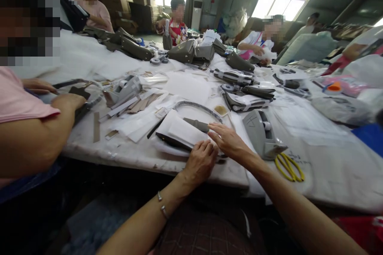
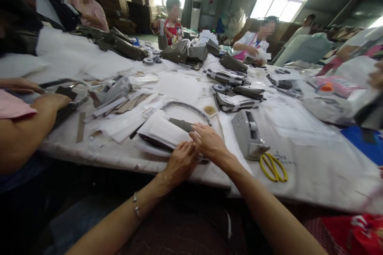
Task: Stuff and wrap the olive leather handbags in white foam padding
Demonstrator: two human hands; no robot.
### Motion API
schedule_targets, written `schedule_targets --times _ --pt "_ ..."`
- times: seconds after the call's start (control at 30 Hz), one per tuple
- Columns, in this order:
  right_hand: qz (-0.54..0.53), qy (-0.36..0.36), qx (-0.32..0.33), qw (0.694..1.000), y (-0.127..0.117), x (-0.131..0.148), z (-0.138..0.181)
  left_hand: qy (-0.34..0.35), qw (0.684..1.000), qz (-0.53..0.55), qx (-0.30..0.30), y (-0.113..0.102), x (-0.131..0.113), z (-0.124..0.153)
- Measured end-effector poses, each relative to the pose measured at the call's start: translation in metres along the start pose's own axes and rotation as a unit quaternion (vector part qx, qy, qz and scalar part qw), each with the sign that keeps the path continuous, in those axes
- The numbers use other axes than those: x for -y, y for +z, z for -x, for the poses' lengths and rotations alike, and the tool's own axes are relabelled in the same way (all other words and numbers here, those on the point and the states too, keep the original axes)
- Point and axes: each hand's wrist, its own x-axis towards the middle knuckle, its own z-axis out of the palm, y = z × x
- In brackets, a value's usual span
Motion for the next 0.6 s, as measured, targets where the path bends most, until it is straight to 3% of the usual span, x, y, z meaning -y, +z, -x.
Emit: schedule_targets --times 0.07,0.13,0.2,0.3,0.47,0.53,0.6 --pt "-0.098 -0.009 -0.019 0.995 0.009 0.007 0.017 -0.004 1.0 0.011 -0.005 0.002 0.0 0.001" --pt "-0.125 -0.018 -0.038 0.991 0.022 0.008 0.031 0.007 1.0 0.014 -0.016 0.002 0.002 0.002" --pt "-0.095 -0.033 -0.054 0.993 0.035 0.006 0.039 0.029 0.999 0.01 -0.016 -0.007 0.009 0.004" --pt "-0.018 -0.075 -0.062 0.995 0.048 0.005 0.043 0.027 0.999 -0.021 0.008 -0.039 0.034 0.005" --pt "0.094 -0.143 -0.079 0.982 0.052 0.005 0.046 -0.085 0.994 -0.057 0.028 -0.098 0.102 0.013" --pt "0.098 -0.159 -0.068 0.98 0.046 0.0 0.045 -0.105 0.993 -0.019 0.042 -0.105 0.115 0.019" --pt "0.08 -0.178 -0.031 0.98 0.033 -0.008 0.04 -0.119 0.992 0.004 0.038 -0.102 0.113 0.025"
